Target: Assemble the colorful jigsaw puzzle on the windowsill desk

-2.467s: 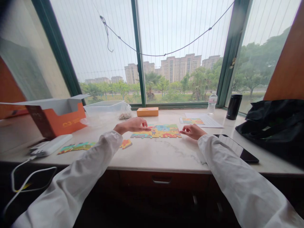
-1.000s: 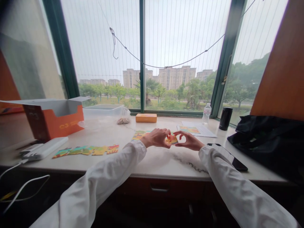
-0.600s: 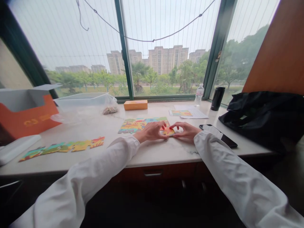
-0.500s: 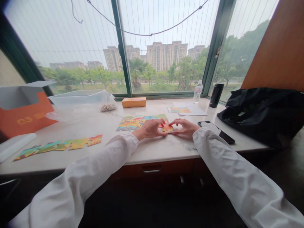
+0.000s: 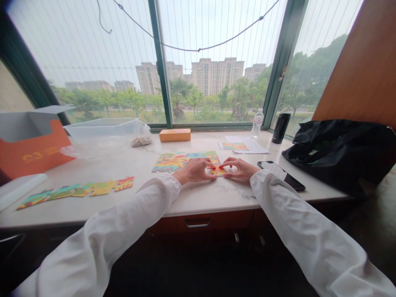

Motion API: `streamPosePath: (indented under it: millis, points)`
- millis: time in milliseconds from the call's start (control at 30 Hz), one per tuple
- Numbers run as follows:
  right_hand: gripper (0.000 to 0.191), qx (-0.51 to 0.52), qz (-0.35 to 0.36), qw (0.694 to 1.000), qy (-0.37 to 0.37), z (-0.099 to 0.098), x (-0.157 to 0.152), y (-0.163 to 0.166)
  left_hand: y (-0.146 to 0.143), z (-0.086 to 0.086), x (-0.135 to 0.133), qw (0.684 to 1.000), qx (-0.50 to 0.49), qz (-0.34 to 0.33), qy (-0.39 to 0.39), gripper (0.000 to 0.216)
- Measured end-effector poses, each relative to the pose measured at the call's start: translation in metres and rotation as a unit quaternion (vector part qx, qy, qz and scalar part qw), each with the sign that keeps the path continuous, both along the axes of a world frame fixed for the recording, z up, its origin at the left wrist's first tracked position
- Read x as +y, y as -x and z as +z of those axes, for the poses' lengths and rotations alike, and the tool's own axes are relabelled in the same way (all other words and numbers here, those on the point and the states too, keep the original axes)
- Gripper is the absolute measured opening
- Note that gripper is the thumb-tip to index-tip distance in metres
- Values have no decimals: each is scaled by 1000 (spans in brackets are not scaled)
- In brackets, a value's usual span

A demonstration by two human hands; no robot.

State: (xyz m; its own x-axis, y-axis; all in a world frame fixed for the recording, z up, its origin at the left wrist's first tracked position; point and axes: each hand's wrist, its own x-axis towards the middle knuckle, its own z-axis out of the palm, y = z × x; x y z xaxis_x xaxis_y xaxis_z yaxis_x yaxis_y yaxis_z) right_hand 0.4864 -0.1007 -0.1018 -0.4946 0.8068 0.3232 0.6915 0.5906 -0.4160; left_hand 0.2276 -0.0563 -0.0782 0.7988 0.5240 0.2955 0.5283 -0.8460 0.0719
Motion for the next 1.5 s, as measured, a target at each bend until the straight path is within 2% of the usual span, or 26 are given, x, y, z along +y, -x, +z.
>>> streamPosePath:
  millis: [533,667,767,933,1133,1500]
  points:
    - [53,-13,0,1000,-17,-4,2,-1,0,1,-2,1000,15,-13,2,38]
    - [52,-21,-20,999,-45,-3,3,0,0,1,-3,1000,8,-23,3,36]
    - [47,-21,-30,999,-38,-3,2,2,0,0,-1,1000,3,-24,12,36]
    - [52,-25,-35,999,-30,-2,-2,5,0,-5,1,999,-10,-6,30,44]
    - [65,-42,-62,997,-13,-2,-3,9,-2,-8,4,997,-22,38,58,70]
    - [72,-17,-61,998,-10,-3,-1,8,-4,-3,5,998,5,41,55,73]
